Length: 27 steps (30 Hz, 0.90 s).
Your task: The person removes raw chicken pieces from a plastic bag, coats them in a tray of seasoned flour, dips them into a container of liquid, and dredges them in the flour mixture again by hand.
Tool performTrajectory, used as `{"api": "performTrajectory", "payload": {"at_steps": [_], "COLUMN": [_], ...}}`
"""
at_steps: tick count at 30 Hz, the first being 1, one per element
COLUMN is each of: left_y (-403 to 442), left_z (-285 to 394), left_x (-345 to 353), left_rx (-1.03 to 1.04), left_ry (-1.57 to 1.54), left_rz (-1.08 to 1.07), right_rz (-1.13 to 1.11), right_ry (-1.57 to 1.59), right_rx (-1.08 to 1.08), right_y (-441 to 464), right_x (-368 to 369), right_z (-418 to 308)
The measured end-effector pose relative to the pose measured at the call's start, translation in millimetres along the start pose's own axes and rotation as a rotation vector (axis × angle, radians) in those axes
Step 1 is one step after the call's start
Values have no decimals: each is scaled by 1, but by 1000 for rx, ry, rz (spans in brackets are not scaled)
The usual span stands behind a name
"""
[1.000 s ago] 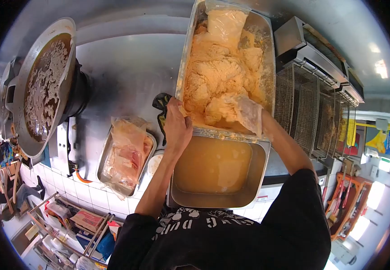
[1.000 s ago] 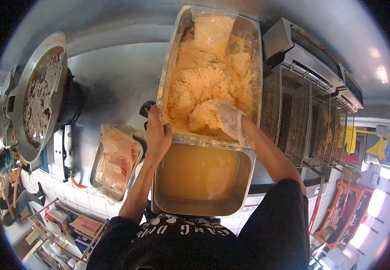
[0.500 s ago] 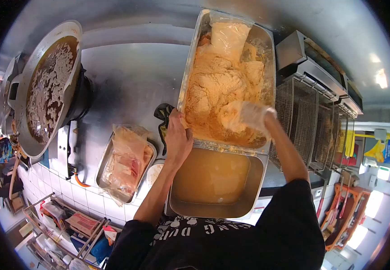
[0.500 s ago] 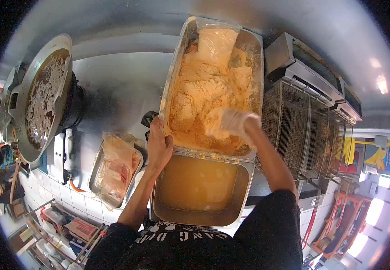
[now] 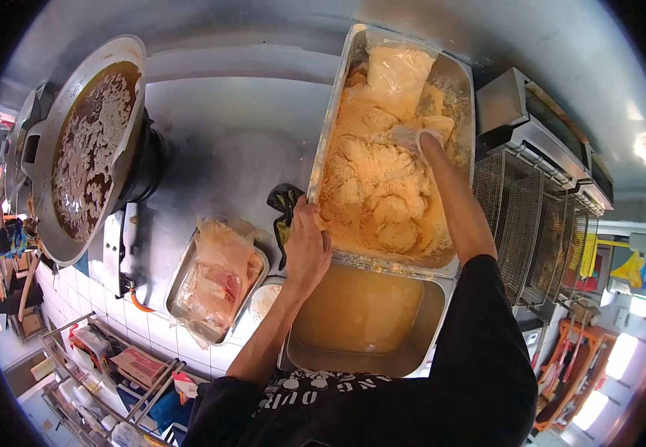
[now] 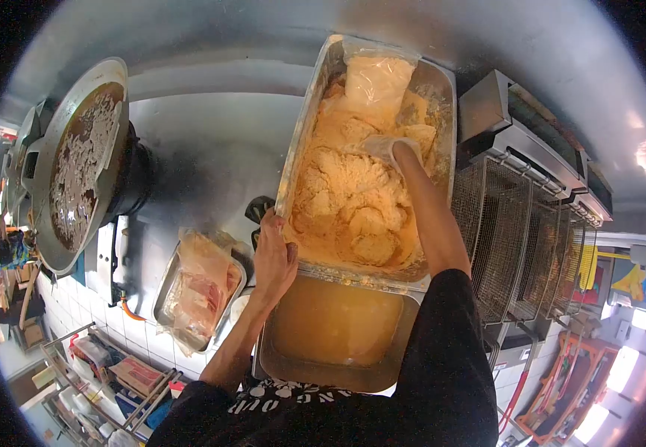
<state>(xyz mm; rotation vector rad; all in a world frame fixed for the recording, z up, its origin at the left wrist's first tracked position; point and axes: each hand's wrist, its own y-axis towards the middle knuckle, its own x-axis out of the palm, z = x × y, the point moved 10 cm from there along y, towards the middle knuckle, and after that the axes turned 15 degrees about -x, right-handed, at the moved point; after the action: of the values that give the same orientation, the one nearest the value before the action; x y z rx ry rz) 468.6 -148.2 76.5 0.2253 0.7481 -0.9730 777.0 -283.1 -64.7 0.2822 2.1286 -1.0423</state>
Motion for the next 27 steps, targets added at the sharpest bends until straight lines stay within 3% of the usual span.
{"api": "performTrajectory", "payload": {"at_steps": [9,16,21,24,27], "left_y": [-2,-2,-2,-1,-1], "left_z": [1,3,4,0,1], "left_x": [-1,-2,-5,-4,-4], "left_rx": [60,15,2,-17,25], "left_ry": [34,-39,-90,-112,-66], "left_rz": [28,-12,-24,-31,-1], "right_rz": [-421,-161,-47,-145,-318], "right_ry": [270,474,109,-267,-362], "right_rx": [-137,-34,70,139,269], "right_y": [-43,-105,-102,-77,-51], "right_x": [97,18,-43,-44,5], "right_z": [-65,-48,-27,-18,30]}}
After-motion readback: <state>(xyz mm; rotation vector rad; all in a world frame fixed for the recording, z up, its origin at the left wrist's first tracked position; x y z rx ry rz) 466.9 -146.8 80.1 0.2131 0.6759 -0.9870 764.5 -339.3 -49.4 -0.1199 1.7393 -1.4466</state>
